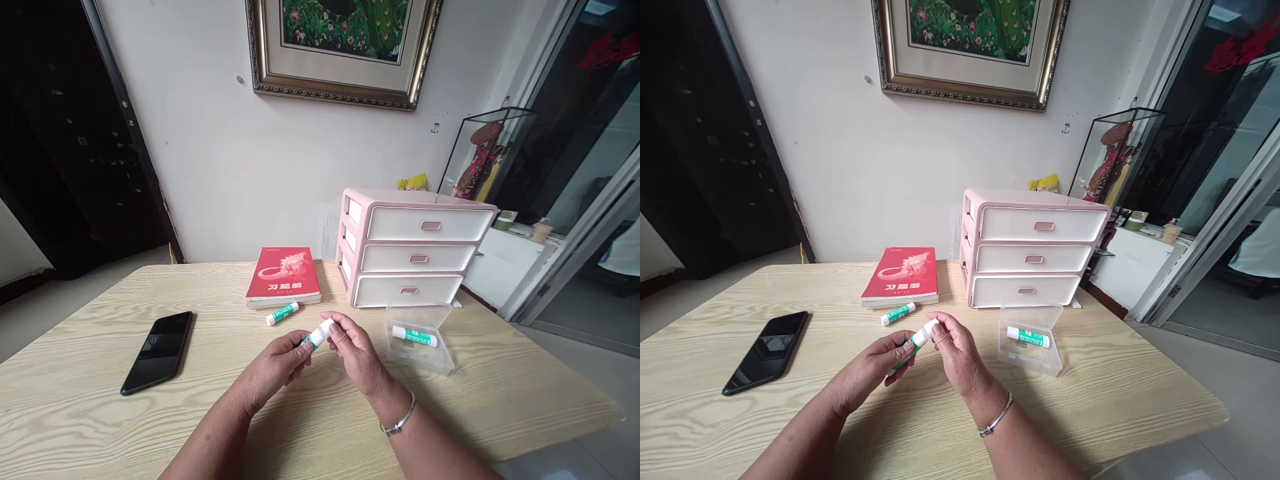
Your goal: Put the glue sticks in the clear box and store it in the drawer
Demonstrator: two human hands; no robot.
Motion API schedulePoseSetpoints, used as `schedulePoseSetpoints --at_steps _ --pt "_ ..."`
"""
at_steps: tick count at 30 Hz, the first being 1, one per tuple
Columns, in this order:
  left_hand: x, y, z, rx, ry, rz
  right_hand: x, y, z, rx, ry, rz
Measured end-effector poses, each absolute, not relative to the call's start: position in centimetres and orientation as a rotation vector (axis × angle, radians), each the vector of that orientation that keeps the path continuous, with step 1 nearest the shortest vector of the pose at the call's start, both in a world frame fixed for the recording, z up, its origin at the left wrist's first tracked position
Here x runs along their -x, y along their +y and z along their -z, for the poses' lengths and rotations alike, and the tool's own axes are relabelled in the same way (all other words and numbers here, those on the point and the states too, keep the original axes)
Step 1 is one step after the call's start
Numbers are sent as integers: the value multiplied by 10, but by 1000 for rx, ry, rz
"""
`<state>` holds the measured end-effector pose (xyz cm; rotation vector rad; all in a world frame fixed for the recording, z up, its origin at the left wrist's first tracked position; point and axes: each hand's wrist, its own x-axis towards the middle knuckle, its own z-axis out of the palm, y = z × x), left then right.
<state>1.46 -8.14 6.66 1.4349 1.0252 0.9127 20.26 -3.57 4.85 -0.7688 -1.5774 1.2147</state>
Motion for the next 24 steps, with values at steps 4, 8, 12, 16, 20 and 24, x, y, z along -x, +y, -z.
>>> schedulePoseSetpoints --at_steps 4,8,12,16,20,24 --pt "-15 -82 -68 -1430 1015 -906 -203 -38 -51 775 -1589 -1202" --pt "-14 -83 -68 -1424 1018 -906 -202 -40 -54 775 -1597 -1210" --pt "-13 -84 -68 -1429 1047 -895 -202 -40 -52 748 -1649 -1126" --pt "-12 -83 -69 -1436 1063 -880 -204 -41 -51 732 -1725 -1011" --pt "-11 -83 -70 -1470 1088 -851 -206 -43 -54 728 -1871 -812" --pt "-12 -85 -74 -1508 1129 -842 -206 -44 -56 709 -1955 -698"
